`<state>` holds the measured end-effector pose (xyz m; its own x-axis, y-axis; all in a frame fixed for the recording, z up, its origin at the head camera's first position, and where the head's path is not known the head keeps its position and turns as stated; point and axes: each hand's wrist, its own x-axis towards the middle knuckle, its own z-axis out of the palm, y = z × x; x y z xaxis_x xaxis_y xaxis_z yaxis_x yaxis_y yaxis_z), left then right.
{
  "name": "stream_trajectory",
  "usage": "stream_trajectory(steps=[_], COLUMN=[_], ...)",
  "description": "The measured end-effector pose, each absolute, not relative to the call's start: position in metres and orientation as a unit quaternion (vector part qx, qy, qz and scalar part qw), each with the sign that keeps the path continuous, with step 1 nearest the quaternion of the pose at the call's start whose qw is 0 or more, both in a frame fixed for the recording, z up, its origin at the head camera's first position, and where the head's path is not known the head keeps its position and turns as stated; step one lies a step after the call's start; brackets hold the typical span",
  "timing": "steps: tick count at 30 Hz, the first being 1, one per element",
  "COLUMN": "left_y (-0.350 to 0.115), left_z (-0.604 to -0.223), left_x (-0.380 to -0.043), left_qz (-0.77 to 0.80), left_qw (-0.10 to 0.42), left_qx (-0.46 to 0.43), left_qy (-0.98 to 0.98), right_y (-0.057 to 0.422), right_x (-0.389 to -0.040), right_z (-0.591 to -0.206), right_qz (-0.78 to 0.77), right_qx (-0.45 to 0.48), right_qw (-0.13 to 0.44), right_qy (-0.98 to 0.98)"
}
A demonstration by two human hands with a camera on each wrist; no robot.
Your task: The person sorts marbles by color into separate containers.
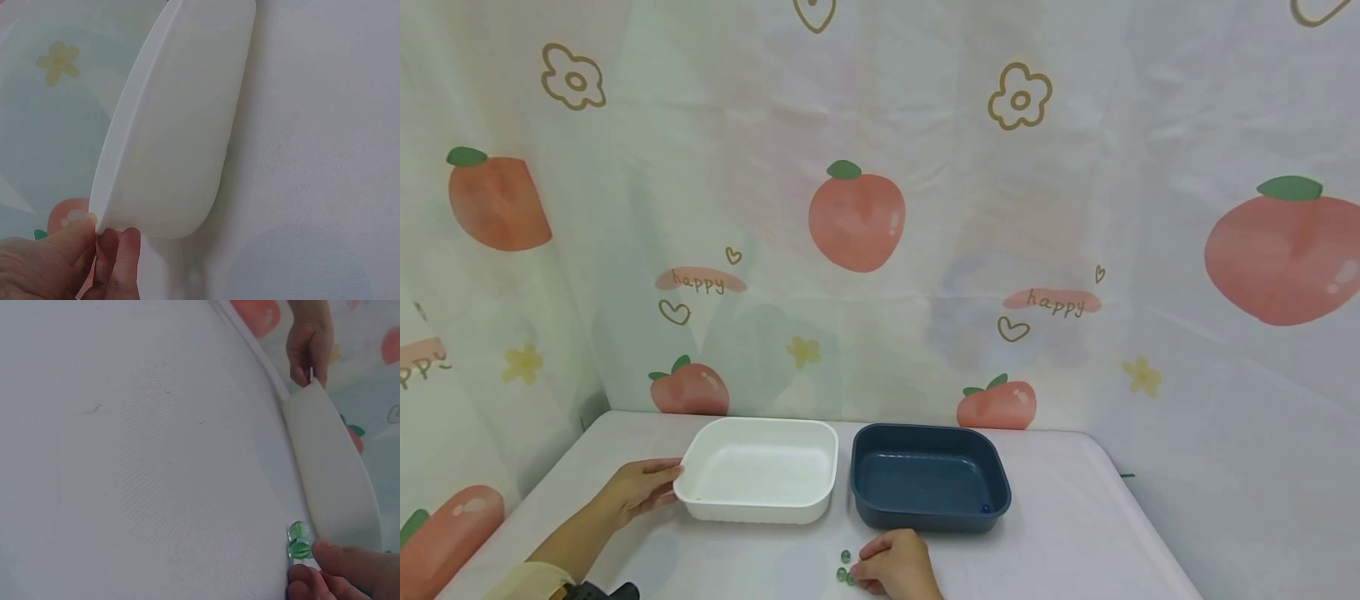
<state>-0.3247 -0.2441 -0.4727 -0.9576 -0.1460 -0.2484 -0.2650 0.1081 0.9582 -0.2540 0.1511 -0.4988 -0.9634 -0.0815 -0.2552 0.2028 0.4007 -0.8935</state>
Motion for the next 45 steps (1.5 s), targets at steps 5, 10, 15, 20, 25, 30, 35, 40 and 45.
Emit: stream_trajectory(steps=[5, 10, 15, 20, 25, 30, 35, 40, 45], left_y=[-0.2447, -0.2446, -0.2444, -0.2443, -0.244, -0.2438, -0.2435, -0.2434, -0.2433], left_z=[-0.4729, -0.472, -0.4721, -0.4724, -0.4721, -0.4718, -0.4701, -0.4702, -0.471], left_x=[-0.3244, -0.324, -0.3239, -0.3241, -0.3246, -0.3246, -0.3234, -0.3231, -0.3234], left_qz=[0.663, 0.66, 0.661, 0.665, 0.661, 0.656, 0.655, 0.659, 0.658], left_qw=[0.047, 0.048, 0.048, 0.047, 0.049, 0.049, 0.049, 0.048, 0.048], left_qx=[-0.133, -0.134, -0.136, -0.135, -0.138, -0.142, -0.14, -0.134, -0.133], left_qy=[0.735, 0.738, 0.737, 0.733, 0.736, 0.739, 0.74, 0.738, 0.74], right_y=[0.1513, 0.1512, 0.1497, 0.1493, 0.1488, 0.1478, 0.1476, 0.1466, 0.145], right_x=[-0.2544, -0.2542, -0.2534, -0.2545, -0.2548, -0.2542, -0.2533, -0.2521, -0.2517], right_z=[-0.4996, -0.5003, -0.5006, -0.5008, -0.5009, -0.5005, -0.501, -0.4999, -0.4995], right_qz=[-0.542, -0.546, -0.551, -0.544, -0.535, -0.534, -0.534, -0.523, -0.515], right_qx=[0.027, 0.023, 0.021, 0.026, 0.026, 0.023, 0.019, 0.014, 0.012], right_qw=[0.128, 0.126, 0.125, 0.127, 0.125, 0.123, 0.121, 0.118, 0.112], right_qy=[0.83, 0.828, 0.825, 0.829, 0.835, 0.836, 0.837, 0.844, 0.85])
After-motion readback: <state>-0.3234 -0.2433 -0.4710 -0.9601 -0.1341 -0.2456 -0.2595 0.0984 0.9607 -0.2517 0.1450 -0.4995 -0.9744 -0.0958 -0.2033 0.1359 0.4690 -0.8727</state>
